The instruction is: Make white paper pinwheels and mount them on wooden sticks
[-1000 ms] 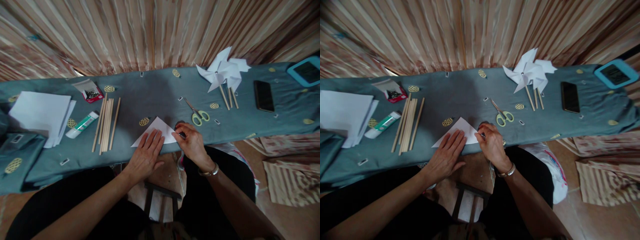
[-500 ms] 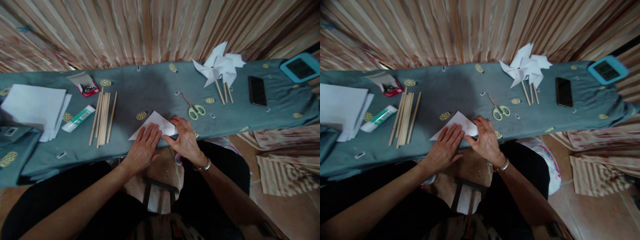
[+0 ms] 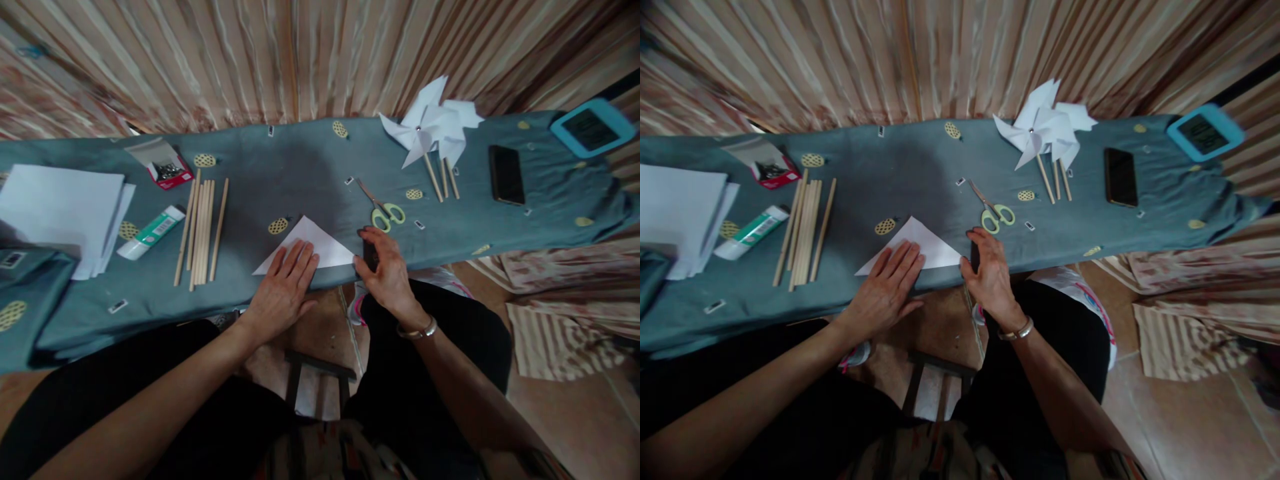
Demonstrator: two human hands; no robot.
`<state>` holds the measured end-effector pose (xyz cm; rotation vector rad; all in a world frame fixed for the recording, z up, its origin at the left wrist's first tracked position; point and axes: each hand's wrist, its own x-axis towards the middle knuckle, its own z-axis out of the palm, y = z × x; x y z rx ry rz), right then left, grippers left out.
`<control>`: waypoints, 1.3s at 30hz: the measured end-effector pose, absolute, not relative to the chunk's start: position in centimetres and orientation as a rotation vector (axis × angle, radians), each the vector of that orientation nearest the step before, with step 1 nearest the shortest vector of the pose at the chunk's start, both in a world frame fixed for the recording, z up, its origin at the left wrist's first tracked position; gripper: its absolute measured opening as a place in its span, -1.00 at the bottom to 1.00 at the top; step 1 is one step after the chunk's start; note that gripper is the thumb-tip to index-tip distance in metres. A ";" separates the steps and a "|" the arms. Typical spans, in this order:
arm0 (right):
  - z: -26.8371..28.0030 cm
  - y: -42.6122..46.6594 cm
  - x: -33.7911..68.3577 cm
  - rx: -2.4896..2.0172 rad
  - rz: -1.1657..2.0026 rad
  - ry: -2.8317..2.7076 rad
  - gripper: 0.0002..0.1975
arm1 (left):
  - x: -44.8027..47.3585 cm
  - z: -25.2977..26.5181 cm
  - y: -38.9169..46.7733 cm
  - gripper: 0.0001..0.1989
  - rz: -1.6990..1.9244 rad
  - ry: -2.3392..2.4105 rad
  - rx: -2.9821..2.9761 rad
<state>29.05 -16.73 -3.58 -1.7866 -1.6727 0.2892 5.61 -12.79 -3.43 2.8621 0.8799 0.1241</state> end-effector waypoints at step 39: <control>-4.7 -16.9 31.3 -1.681 0.426 -1.708 -0.56 | -2.9 -3.7 -15.7 -0.23 0.230 1.153 2.794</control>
